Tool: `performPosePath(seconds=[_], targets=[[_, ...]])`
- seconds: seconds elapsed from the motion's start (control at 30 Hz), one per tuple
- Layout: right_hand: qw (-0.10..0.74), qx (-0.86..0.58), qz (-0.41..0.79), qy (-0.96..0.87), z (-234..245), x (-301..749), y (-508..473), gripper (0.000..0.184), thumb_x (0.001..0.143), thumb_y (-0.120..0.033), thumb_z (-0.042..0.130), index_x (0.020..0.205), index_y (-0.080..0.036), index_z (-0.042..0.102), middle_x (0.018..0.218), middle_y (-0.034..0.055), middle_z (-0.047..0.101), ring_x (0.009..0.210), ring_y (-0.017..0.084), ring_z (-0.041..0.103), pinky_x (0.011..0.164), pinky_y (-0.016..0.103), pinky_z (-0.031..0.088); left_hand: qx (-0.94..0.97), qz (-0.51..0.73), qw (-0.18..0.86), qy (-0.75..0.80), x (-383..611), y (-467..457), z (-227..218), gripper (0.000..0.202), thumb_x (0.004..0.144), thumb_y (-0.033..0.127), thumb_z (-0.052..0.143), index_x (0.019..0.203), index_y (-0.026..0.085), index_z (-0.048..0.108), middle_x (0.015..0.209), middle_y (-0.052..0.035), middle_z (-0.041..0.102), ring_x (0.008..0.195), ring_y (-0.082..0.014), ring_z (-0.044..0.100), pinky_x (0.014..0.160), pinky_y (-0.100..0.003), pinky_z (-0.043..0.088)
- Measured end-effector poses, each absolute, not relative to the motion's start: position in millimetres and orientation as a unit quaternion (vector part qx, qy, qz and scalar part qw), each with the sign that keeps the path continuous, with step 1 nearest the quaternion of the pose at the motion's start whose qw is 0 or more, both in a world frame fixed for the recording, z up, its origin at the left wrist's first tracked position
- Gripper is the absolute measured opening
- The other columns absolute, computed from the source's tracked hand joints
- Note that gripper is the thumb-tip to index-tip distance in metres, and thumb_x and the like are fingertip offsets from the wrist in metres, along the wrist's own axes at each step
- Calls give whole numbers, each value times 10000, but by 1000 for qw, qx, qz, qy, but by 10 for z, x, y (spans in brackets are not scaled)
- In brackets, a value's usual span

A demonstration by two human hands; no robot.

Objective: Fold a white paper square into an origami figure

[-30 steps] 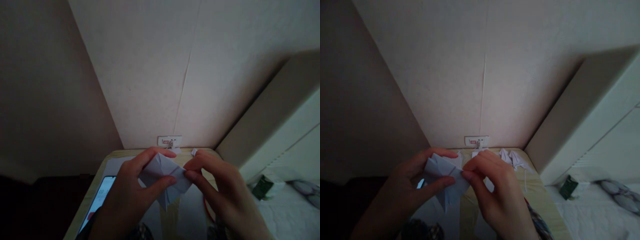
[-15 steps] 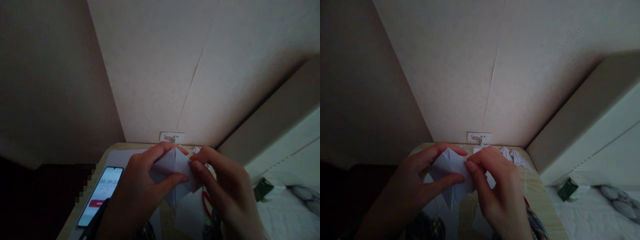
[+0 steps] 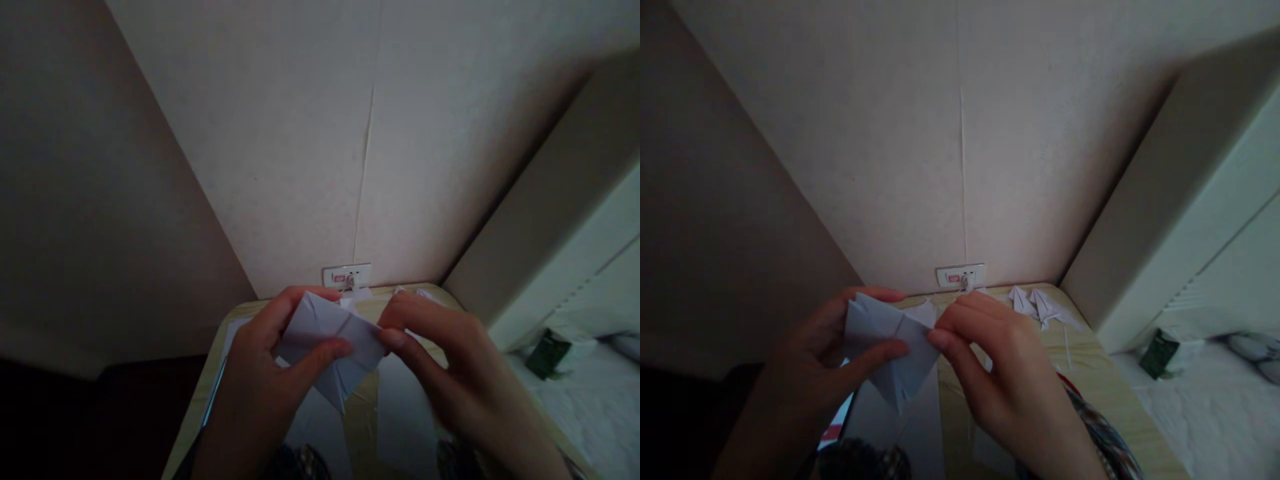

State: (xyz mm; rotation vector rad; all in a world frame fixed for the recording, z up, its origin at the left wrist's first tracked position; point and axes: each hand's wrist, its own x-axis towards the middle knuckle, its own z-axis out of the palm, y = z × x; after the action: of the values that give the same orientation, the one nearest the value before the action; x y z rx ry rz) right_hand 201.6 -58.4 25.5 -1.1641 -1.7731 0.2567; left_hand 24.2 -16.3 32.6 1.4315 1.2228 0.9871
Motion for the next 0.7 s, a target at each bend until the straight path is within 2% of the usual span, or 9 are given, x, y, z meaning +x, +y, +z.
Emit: performPosePath(seconds=[0.13, 0.23, 0.33, 0.43, 0.5, 0.53, 0.7], targets=[[464, -523, 139, -701, 204, 2063, -601, 376, 1003, -345, 618, 647, -229, 581, 602, -42, 607, 559, 128, 574, 513, 242, 430, 609, 420, 501, 450, 261, -114, 280, 285, 680, 265, 883, 938, 331, 782, 724, 82, 721, 715, -177, 668, 676, -252, 507], [469, -541, 172, -676, 157, 2124, -612, 382, 1012, -369, 599, 658, -223, 599, 627, -30, 631, 595, 142, 606, 548, 248, 459, 605, 445, 539, 382, 257, -59, 213, 412, 642, 173, 905, 1002, 324, 773, 809, 78, 753, 794, -173, 711, 689, -221, 526], [496, -539, 163, -661, 138, 2165, -608, 356, 1003, -325, 618, 661, -224, 633, 601, -27, 640, 575, 144, 613, 517, 238, 452, 569, 452, 592, 350, 234, -29, 188, 585, 626, 83, 901, 1134, 315, 728, 890, 61, 777, 819, -168, 743, 707, -208, 561], [532, -519, 159, -650, 139, 2113, -614, 343, 1006, -324, 614, 676, -238, 650, 620, -3, 665, 586, 174, 642, 511, 264, 479, 532, 469, 610, 354, 208, -63, 237, 690, 598, 39, 905, 1198, 306, 692, 846, 65, 749, 748, -159, 741, 658, -197, 574], [538, -527, 175, -635, 151, 2036, -621, 304, 1007, -323, 611, 716, -251, 660, 676, 11, 693, 637, 197, 674, 543, 290, 519, 505, 483, 600, 388, 193, -111, 285, 634, 609, 55, 903, 1164, 289, 705, 811, 61, 740, 704, -151, 720, 615, -190, 570], [532, -515, 175, -649, 162, 1998, -622, 322, 1004, -340, 615, 694, -258, 645, 640, -2, 670, 598, 189, 654, 526, 292, 511, 495, 488, 595, 404, 185, -133, 304, 623, 598, 60, 910, 1143, 288, 711, 803, 64, 744, 684, -144, 716, 598, -180, 569], [483, -461, 143, -730, 232, 1912, -597, 332, 995, -252, 607, 664, -256, 629, 589, -28, 660, 531, 157, 625, 500, 269, 514, 484, 534, 565, 402, 155, -162, 315, 714, 645, 84, 910, 1255, 321, 624, 751, 102, 779, 658, -139, 761, 559, -151, 589]])
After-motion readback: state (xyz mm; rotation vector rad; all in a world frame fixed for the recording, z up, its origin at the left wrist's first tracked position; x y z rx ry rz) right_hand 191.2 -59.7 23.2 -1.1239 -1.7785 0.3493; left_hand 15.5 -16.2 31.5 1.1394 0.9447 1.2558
